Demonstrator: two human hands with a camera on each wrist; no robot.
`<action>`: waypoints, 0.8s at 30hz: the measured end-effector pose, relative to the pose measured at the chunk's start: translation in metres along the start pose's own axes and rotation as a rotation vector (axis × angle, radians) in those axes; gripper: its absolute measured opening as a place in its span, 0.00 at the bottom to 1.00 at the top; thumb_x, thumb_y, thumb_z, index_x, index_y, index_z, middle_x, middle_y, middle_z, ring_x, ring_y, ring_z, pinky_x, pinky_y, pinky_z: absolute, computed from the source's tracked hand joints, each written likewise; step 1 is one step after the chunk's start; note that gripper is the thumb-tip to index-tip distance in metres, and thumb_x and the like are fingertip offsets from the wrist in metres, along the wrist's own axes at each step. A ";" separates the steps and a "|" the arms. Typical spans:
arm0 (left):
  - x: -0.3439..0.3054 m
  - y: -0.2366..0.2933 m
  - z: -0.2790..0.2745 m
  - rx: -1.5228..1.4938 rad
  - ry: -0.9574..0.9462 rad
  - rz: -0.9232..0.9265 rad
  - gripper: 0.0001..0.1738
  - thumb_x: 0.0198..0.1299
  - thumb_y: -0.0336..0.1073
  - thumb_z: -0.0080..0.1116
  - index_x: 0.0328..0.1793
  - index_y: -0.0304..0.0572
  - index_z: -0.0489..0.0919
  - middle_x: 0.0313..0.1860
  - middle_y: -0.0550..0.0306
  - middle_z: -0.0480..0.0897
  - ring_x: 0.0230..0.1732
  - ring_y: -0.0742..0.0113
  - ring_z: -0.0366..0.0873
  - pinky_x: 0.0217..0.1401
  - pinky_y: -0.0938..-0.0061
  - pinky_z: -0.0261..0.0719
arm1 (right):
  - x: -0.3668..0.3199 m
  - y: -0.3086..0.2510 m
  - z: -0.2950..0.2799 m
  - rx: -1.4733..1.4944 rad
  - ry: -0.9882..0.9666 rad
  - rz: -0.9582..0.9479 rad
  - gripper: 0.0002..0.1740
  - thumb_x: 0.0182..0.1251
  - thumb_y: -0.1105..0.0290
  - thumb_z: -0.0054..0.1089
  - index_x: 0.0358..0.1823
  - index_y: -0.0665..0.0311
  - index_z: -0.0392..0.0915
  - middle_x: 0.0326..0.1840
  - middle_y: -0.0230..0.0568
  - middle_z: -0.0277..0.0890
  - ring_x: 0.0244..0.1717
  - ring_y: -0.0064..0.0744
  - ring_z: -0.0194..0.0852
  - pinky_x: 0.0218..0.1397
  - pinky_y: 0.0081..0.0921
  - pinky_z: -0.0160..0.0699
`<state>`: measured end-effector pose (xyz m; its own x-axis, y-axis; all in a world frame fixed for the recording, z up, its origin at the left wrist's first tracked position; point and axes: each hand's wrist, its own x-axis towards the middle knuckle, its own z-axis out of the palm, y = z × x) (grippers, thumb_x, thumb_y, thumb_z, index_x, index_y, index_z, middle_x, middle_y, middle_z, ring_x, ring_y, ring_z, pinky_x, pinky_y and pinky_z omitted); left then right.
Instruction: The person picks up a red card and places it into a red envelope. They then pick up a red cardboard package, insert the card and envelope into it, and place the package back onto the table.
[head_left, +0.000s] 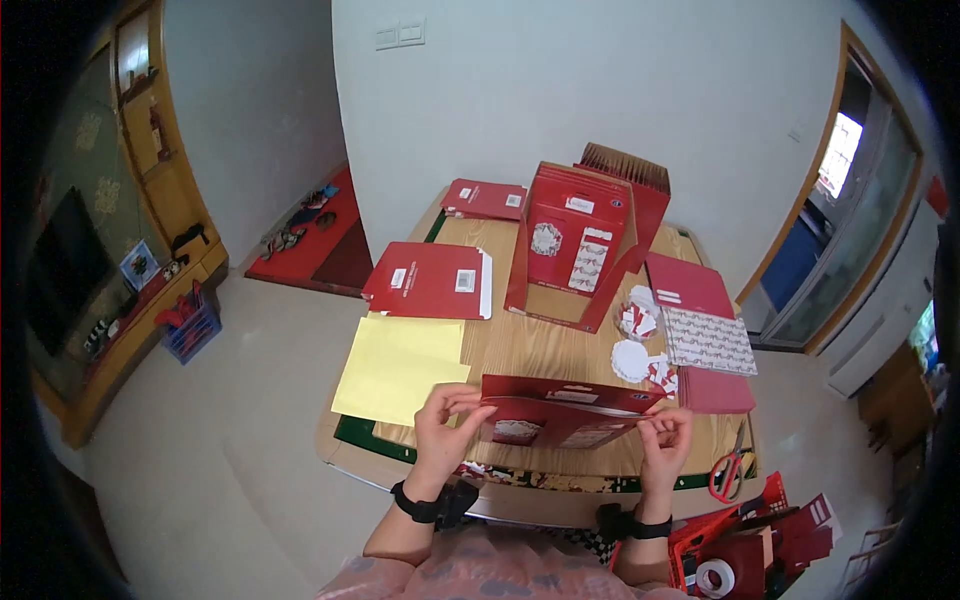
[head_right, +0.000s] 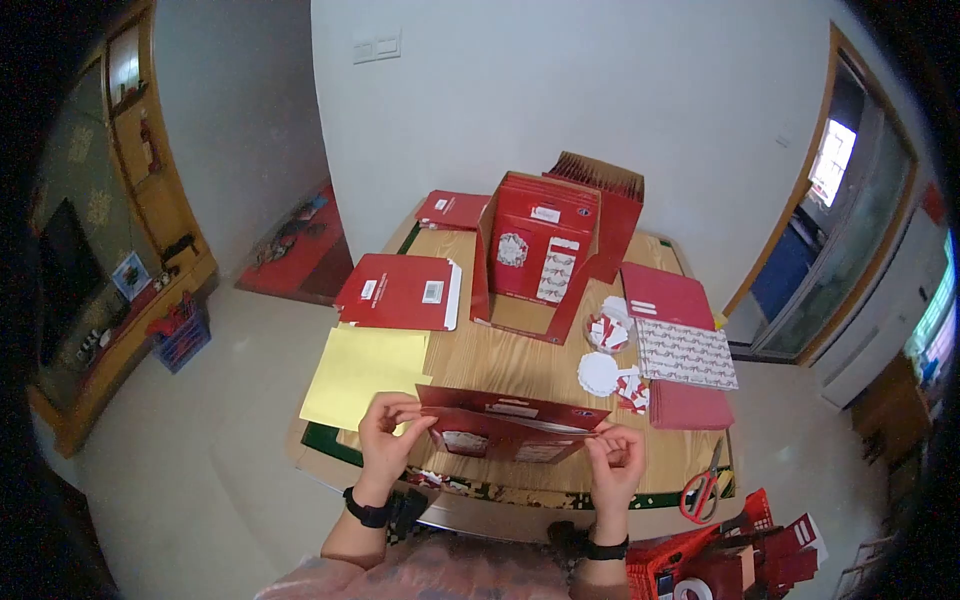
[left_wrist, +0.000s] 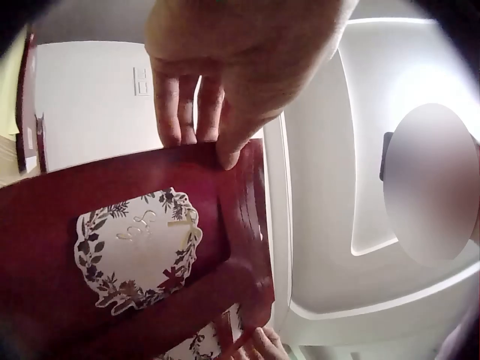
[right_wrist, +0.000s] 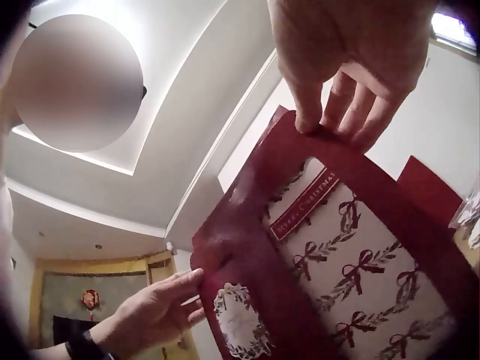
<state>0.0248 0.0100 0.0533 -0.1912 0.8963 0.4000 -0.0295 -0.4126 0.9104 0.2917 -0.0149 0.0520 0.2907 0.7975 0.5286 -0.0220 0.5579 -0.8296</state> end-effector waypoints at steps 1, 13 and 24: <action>-0.001 0.000 0.003 -0.043 0.049 0.029 0.16 0.49 0.20 0.65 0.41 0.36 0.70 0.36 0.56 0.78 0.39 0.70 0.79 0.46 0.76 0.80 | -0.001 0.003 -0.003 -0.031 -0.017 -0.048 0.13 0.57 0.85 0.57 0.42 0.65 0.67 0.42 0.40 0.72 0.42 0.22 0.71 0.46 0.17 0.71; 0.009 0.003 -0.007 0.151 -0.110 0.166 0.10 0.49 0.22 0.66 0.37 0.34 0.78 0.36 0.55 0.80 0.37 0.70 0.78 0.43 0.78 0.77 | 0.007 -0.003 -0.010 -0.168 -0.088 0.069 0.10 0.58 0.84 0.57 0.40 0.66 0.69 0.41 0.35 0.70 0.40 0.19 0.69 0.46 0.15 0.70; 0.021 0.020 -0.009 -0.030 -0.411 0.101 0.14 0.49 0.26 0.66 0.44 0.36 0.78 0.44 0.53 0.78 0.48 0.65 0.75 0.53 0.74 0.72 | 0.020 -0.029 0.012 -0.311 -0.258 0.049 0.10 0.52 0.79 0.65 0.35 0.67 0.75 0.34 0.33 0.70 0.38 0.24 0.69 0.45 0.19 0.67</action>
<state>0.0115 0.0194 0.0792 0.2119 0.8387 0.5016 -0.0607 -0.5010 0.8633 0.2866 -0.0124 0.0890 0.0457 0.8751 0.4818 0.2725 0.4531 -0.8488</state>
